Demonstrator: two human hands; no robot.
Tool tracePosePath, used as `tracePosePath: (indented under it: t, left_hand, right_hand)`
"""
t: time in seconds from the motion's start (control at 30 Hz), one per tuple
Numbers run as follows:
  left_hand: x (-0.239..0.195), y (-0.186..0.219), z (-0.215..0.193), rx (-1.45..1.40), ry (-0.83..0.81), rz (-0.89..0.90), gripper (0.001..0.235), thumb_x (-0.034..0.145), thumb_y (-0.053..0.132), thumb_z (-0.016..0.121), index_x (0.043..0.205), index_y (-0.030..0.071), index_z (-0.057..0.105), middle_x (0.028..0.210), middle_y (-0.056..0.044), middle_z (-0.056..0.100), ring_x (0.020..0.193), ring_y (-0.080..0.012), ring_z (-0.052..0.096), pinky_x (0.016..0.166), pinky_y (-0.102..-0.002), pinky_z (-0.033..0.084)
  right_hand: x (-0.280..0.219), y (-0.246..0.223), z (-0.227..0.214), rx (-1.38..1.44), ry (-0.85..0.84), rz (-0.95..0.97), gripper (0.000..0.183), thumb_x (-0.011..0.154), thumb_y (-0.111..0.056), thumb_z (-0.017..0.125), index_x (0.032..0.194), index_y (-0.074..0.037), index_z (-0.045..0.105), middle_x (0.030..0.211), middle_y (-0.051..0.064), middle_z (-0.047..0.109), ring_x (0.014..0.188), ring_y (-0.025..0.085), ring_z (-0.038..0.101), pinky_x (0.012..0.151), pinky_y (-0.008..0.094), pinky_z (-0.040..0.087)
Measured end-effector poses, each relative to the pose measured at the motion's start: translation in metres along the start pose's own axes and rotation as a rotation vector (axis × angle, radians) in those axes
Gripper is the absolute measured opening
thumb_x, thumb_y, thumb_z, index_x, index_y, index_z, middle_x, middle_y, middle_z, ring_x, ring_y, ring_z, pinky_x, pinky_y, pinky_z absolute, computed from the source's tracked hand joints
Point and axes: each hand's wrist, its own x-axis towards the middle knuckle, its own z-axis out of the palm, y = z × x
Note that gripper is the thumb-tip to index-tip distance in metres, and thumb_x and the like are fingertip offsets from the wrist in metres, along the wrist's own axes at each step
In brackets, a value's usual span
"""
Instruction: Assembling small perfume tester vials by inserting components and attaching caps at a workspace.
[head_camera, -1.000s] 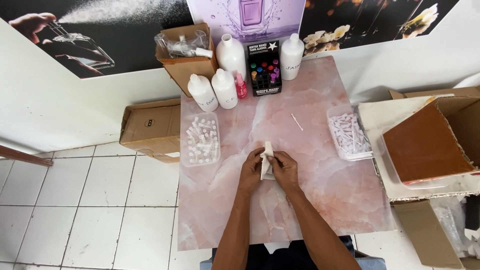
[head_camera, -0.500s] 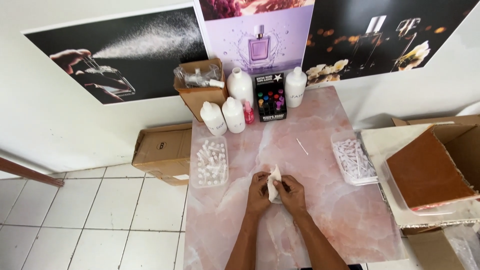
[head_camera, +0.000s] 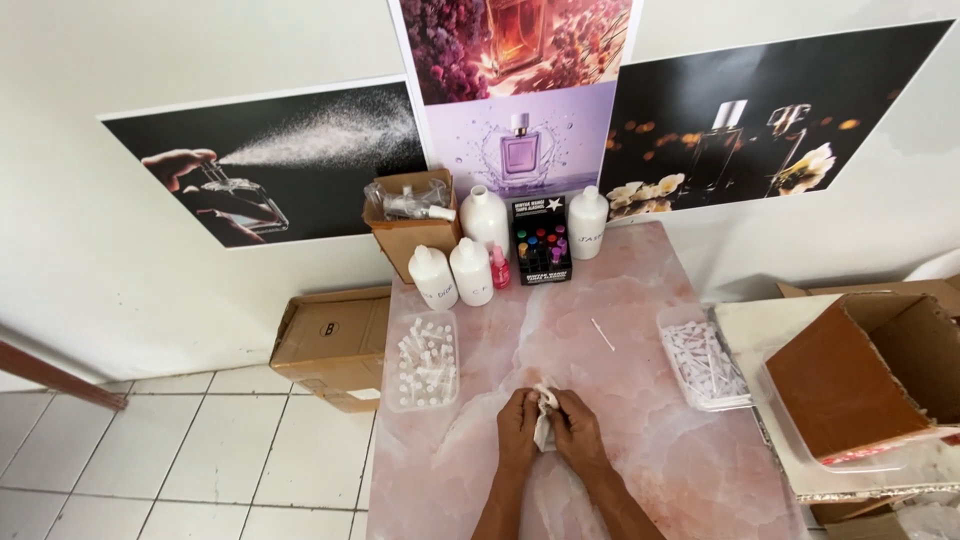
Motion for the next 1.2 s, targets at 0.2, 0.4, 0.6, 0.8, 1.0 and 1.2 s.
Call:
tracePosePath:
  t: [0.2, 0.4, 0.6, 0.8, 1.0, 1.2]
  left_hand:
    - [-0.001, -0.005, -0.004, 0.027, -0.038, -0.022, 0.02, 0.095, 0.015, 0.059, 0.105, 0.011, 0.076, 0.096, -0.002, 0.078, 0.089, -0.0133, 0.07, 0.081, -0.027, 0.056]
    - [0.0, -0.028, -0.003, -0.09, -0.018, 0.117, 0.023, 0.077, 0.009, 0.08, 0.1, 0.007, 0.08, 0.094, -0.005, 0.081, 0.087, -0.0139, 0.073, 0.081, -0.028, 0.059]
    - [0.009, -0.065, 0.003, 0.187, 0.075, 0.097, 0.032, 0.075, 0.033, 0.08, 0.104, 0.02, 0.086, 0.1, -0.006, 0.084, 0.095, -0.0179, 0.08, 0.084, -0.03, 0.061]
    - [-0.026, 0.096, 0.059, 0.231, 0.704, -0.245, 0.026, 0.071, 0.034, 0.082, 0.059, 0.011, 0.079, 0.046, -0.002, 0.062, 0.041, -0.0114, 0.055, 0.047, -0.027, 0.048]
    - [-0.016, 0.045, 0.04, 0.046, 0.482, -0.29, 0.056, 0.061, 0.041, 0.089, 0.112, 0.018, 0.083, 0.085, 0.001, 0.081, 0.072, -0.0091, 0.078, 0.066, -0.02, 0.062]
    - [0.0, -0.013, 0.014, 0.004, 0.272, -0.153, 0.038, 0.071, 0.024, 0.076, 0.107, 0.016, 0.085, 0.092, -0.007, 0.089, 0.083, -0.0179, 0.086, 0.078, -0.026, 0.068]
  right_hand:
    - [-0.002, 0.019, 0.001, -0.095, 0.039, 0.298, 0.015, 0.098, -0.021, 0.056, 0.09, -0.012, 0.063, 0.073, -0.001, 0.064, 0.069, 0.013, 0.057, 0.063, 0.03, 0.048]
    - [0.0, 0.056, 0.005, -0.211, 0.032, 0.263, 0.039, 0.097, -0.047, 0.049, 0.112, -0.017, 0.069, 0.091, 0.004, 0.079, 0.085, 0.019, 0.075, 0.08, 0.033, 0.056]
    - [0.026, 0.058, -0.004, -0.446, -0.071, 0.418, 0.042, 0.096, -0.053, 0.047, 0.095, -0.017, 0.067, 0.087, 0.008, 0.08, 0.085, 0.029, 0.075, 0.079, 0.042, 0.054]
    - [0.021, 0.055, -0.001, -0.449, 0.028, 0.444, 0.037, 0.089, -0.055, 0.056, 0.096, -0.024, 0.075, 0.079, 0.0, 0.078, 0.075, 0.018, 0.074, 0.072, 0.032, 0.055]
    - [0.013, -0.034, -0.007, 0.087, 0.151, 0.754, 0.042, 0.081, -0.038, 0.078, 0.116, -0.017, 0.087, 0.097, 0.002, 0.091, 0.091, 0.014, 0.082, 0.086, 0.022, 0.059]
    - [0.005, -0.17, 0.004, -0.174, 0.373, 0.711, 0.032, 0.064, -0.035, 0.064, 0.08, -0.02, 0.087, 0.067, -0.003, 0.083, 0.072, 0.01, 0.08, 0.074, 0.02, 0.059]
